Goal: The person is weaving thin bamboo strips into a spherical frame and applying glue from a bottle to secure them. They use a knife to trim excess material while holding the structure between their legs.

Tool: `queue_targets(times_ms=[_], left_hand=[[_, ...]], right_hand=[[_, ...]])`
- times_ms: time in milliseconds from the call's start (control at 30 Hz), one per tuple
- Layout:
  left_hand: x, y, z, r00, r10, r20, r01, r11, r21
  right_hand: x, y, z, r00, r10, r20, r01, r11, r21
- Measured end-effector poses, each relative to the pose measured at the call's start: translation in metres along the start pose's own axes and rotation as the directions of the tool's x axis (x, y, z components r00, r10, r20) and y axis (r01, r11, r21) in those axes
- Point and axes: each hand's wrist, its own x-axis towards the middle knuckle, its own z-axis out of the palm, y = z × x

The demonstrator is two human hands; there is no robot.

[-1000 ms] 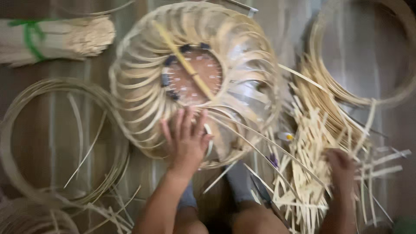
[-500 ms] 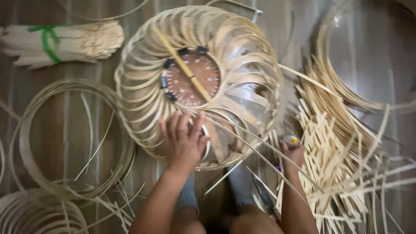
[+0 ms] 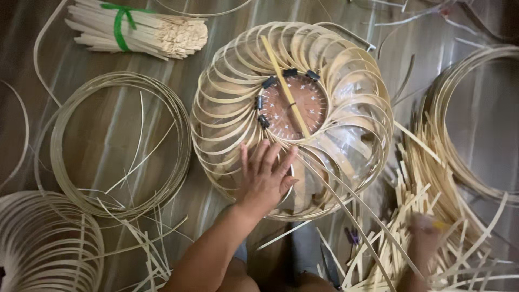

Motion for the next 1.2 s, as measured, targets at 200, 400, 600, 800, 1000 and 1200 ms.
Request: queue_targets(times_ms=[200,400,600,800,1000,1200], left_hand=[[0.002,0.001,0.000,1.000,-0.021,0.006,0.021,0.998,-0.059],[0.004,0.000,-0.003,0.999,-0.036,0.006,0.037,0.996,-0.082],[0.001,-0.002,0.002,0.999,-0.042,-0.031,0.038,0.992,-0.119],[0.001,-0.001,0.006,0.996,-0.076,-0.054,0.066,0.983,-0.173],[0.001,0.000,0.006,0.992,-0.079,-0.096,0.064,0.986,-0.154],[0.001,-0.001,0.005,0.994,-0.070,-0.084,0.056,0.986,-0.159]], right_hand=[[0.003,-0.106,-0.103,0.991,0.093,-0.092,-0.095,0.995,-0.023],[0.015,-0.231,-0.063,0.988,0.082,0.131,-0.044,0.962,-0.270],[0.002,-0.306,0.045,0.947,-0.002,0.322,0.076,0.973,-0.218],[0.000,-0.351,0.093,0.856,-0.405,0.321,0.494,0.822,-0.282],[-0.002,-0.363,0.107,0.814,-0.476,0.334,0.568,0.773,-0.281],[-0.003,-0.365,0.112,0.805,-0.489,0.335,0.584,0.755,-0.299]])
